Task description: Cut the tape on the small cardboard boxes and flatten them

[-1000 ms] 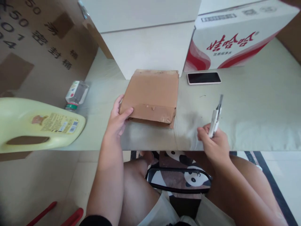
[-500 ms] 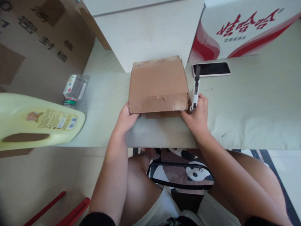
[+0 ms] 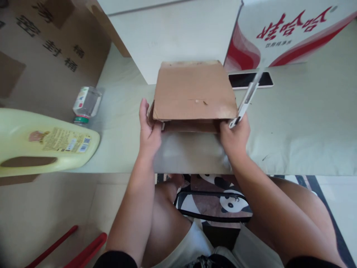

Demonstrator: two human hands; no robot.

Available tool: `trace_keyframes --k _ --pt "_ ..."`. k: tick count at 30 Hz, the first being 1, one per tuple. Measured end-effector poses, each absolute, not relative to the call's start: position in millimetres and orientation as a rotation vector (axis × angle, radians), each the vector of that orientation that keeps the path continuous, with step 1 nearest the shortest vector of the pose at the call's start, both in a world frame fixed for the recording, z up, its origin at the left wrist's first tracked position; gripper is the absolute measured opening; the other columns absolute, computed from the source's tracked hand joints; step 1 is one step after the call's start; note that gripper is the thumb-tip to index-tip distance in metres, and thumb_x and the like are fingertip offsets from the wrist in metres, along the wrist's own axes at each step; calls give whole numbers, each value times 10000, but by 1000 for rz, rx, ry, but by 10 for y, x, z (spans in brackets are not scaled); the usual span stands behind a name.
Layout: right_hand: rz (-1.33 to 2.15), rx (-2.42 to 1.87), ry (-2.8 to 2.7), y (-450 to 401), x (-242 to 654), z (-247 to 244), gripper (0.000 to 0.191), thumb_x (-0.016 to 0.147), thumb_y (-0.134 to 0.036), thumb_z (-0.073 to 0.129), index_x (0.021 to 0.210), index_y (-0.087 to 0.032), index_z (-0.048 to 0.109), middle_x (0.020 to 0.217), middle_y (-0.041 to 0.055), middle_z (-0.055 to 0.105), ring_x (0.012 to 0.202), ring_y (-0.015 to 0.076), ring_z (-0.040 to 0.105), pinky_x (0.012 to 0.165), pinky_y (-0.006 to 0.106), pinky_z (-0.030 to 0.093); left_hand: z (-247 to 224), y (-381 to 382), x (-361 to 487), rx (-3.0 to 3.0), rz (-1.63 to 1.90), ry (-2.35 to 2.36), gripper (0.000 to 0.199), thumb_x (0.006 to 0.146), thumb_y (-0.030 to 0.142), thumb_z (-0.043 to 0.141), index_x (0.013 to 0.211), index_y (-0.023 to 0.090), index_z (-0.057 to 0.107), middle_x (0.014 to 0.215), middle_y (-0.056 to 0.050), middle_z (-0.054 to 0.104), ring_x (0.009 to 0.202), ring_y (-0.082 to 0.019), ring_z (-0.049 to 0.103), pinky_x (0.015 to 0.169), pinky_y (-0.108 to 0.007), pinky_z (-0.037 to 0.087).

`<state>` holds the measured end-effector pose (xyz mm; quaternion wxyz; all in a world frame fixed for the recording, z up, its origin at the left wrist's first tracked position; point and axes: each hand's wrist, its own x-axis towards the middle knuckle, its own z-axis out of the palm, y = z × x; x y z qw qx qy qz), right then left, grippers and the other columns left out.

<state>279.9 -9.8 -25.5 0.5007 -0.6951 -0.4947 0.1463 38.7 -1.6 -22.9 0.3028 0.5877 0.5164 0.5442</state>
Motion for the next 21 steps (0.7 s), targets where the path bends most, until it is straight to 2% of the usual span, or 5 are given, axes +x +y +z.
trace_keyframes --k 7,12,15,17,21 --pt "455 -1575 -1247 -277 2688 -148 431 780 -401 697 1171 -243 609 1211 115 717 1159 327 666 1028 513 503 -178 -61 358 1767 1451 1449 514 886 174 594 1383 303 570 1370 -79 576 1327 -262 536 1203 -437 380" --pt "639 -1526 -1296 -338 2710 -280 255 850 -481 575 936 -244 613 955 83 725 925 283 686 887 472 539 -198 -39 350 1704 1494 1508 398 900 236 617 1295 265 593 1325 -89 589 1307 -260 544 1172 -419 398" --pt "592 -1525 -1282 -483 2834 -270 378 971 -542 368 792 -259 543 748 45 643 720 236 636 734 420 520 -201 -31 346 1618 1538 1513 311 921 243 592 1231 252 612 1266 -90 607 1239 -248 582 1112 -390 445" --pt "540 -1596 -1372 -595 2951 -200 376 995 -537 354 853 -272 580 670 25 602 652 233 604 710 416 497 -191 -30 345 1586 1552 1531 281 910 202 584 1184 247 626 1216 -84 614 1182 -234 602 1071 -369 472" --pt "414 -1726 -1661 -748 3113 43 355 952 -502 497 1203 -311 662 694 25 651 603 247 603 632 402 485 -175 -26 345 1590 1588 1552 290 842 79 566 1075 230 647 1109 -62 615 1080 -201 622 1014 -333 506"
